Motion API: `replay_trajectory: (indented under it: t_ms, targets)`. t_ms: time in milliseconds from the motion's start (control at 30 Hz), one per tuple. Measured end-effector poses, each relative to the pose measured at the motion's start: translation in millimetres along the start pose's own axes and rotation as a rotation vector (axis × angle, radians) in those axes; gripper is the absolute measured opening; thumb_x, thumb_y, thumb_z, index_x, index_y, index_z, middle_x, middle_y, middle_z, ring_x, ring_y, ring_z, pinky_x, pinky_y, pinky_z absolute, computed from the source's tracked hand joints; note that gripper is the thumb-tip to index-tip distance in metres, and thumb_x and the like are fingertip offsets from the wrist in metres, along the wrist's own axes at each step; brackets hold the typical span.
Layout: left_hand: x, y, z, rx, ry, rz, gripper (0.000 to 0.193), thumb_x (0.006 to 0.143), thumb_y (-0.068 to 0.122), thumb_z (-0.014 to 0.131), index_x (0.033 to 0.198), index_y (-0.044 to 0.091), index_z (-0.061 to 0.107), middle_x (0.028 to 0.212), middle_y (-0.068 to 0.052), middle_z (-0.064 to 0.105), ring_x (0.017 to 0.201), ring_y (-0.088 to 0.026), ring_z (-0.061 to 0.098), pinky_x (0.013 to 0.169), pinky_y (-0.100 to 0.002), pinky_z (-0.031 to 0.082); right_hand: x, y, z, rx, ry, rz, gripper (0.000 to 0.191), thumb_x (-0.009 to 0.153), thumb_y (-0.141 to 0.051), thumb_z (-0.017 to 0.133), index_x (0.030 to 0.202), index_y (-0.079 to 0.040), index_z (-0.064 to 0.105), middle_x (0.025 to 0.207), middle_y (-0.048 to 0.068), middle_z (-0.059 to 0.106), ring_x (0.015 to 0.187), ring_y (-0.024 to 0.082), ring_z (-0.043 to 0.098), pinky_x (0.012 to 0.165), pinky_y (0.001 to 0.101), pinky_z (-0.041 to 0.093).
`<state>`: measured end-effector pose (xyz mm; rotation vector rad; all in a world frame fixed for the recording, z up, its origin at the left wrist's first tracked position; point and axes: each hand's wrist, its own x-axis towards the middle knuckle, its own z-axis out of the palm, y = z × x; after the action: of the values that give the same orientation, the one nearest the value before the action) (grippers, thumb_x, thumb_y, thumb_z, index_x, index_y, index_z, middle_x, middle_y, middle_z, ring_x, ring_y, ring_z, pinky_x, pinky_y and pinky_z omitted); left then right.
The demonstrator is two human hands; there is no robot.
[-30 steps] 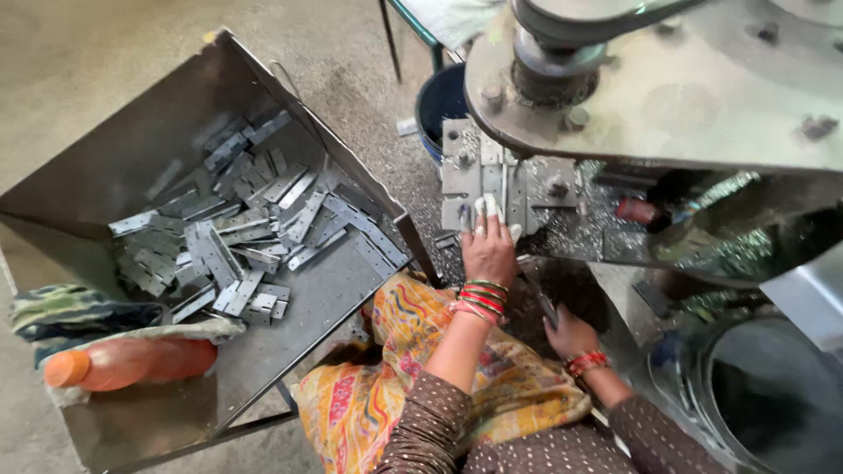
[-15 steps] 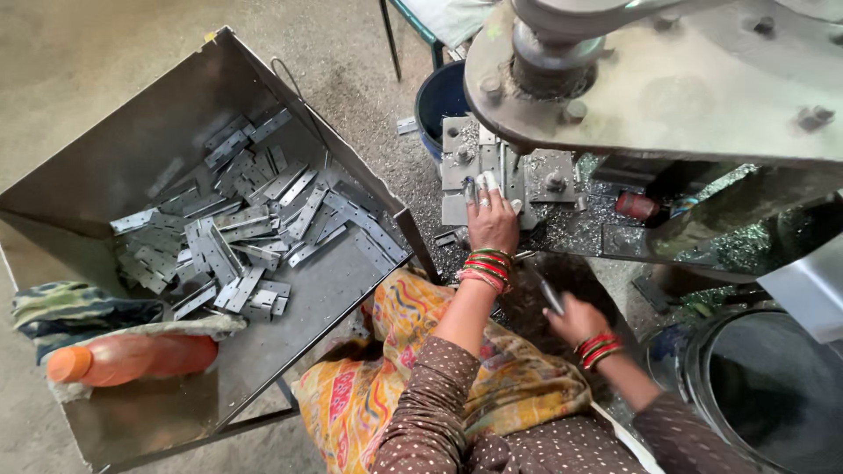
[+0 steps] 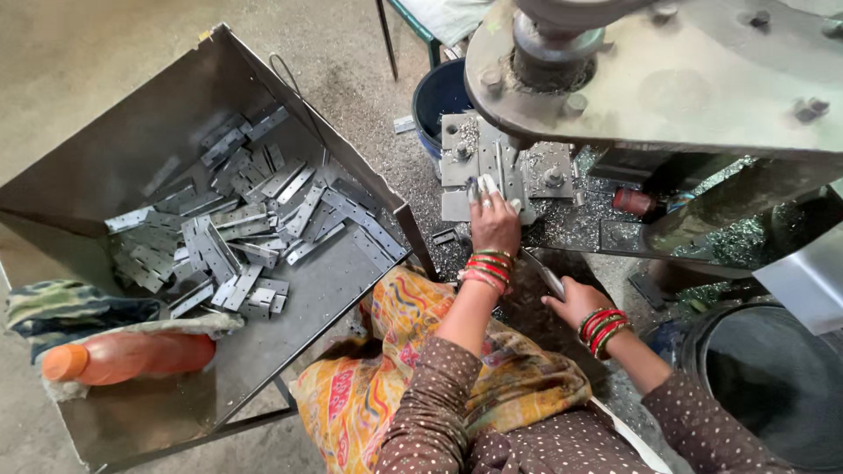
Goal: The person repeatedly picks up small metal plates from a bin, places them into a press machine, and operates the lever to punch holes. The finished pieces are returned to the bin.
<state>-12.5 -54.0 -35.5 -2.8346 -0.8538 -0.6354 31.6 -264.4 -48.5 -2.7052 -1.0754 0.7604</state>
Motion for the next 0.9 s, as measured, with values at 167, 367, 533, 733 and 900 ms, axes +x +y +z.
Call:
replay_trajectory:
  t_ms: [167,367,533,733,900]
  targets:
    - [3.0,-6.4,-6.0,0.031,0.028,0.026,0.031,0.092,0.018,0.051,0.103,0.000,0.074,0.136,-0.027,0.061,0.129,-0.040,0.058,0.114,-0.052,0.039,-14.7,-1.1,42.2,0.186,0.174,-0.058,0.050,0.088,-0.046,0.063,0.119,-0.007,0.053,0.079,0.029,0.069,0.075,0.051,0.068,0.067,0.0587,0.054]
    - [-14.6,-11.7,-14.6,-0.150,-0.075,-0.002,0.033,0.098,0.020,0.052,0.111,-0.002,0.073,0.139,-0.024,0.061,0.137,-0.038,0.053,0.115,-0.054,0.036,-12.3,-9.5,43.6,0.092,0.116,0.007,0.048,0.092,-0.050,0.062,0.113,-0.006,0.055,0.081,0.029,0.070,0.076,0.050,0.068,0.068,0.0595,0.054]
    - [-9.3,-11.5,-5.8,-0.093,-0.041,0.010,0.031,0.092,0.018,0.053,0.108,0.003,0.074,0.140,-0.018,0.060,0.140,-0.034,0.052,0.113,-0.054,0.037,-5.1,0.7,8.7,0.073,0.025,-0.009,0.055,0.086,-0.056,0.067,0.106,-0.005,0.058,0.083,0.026,0.071,0.078,0.046,0.071,0.070,0.0557,0.057]
    - [17.8,-14.3,1.7,-0.174,-0.125,-0.052,0.031,0.095,0.017,0.051,0.109,0.003,0.074,0.147,-0.016,0.058,0.139,-0.031,0.050,0.113,-0.053,0.036,-6.7,4.5,28.1,0.114,0.087,-0.011,0.053,0.088,-0.057,0.062,0.108,-0.007,0.059,0.087,0.027,0.072,0.081,0.047,0.070,0.073,0.0559,0.056]
    - [12.7,-19.1,-2.9,-0.119,-0.019,-0.012,0.029,0.089,0.019,0.054,0.104,0.007,0.076,0.143,-0.014,0.060,0.138,-0.029,0.052,0.115,-0.053,0.036,-12.5,2.1,56.6,0.066,0.058,0.059,0.053,0.091,-0.056,0.057,0.115,-0.009,0.056,0.082,0.027,0.072,0.078,0.048,0.070,0.071,0.0574,0.056]
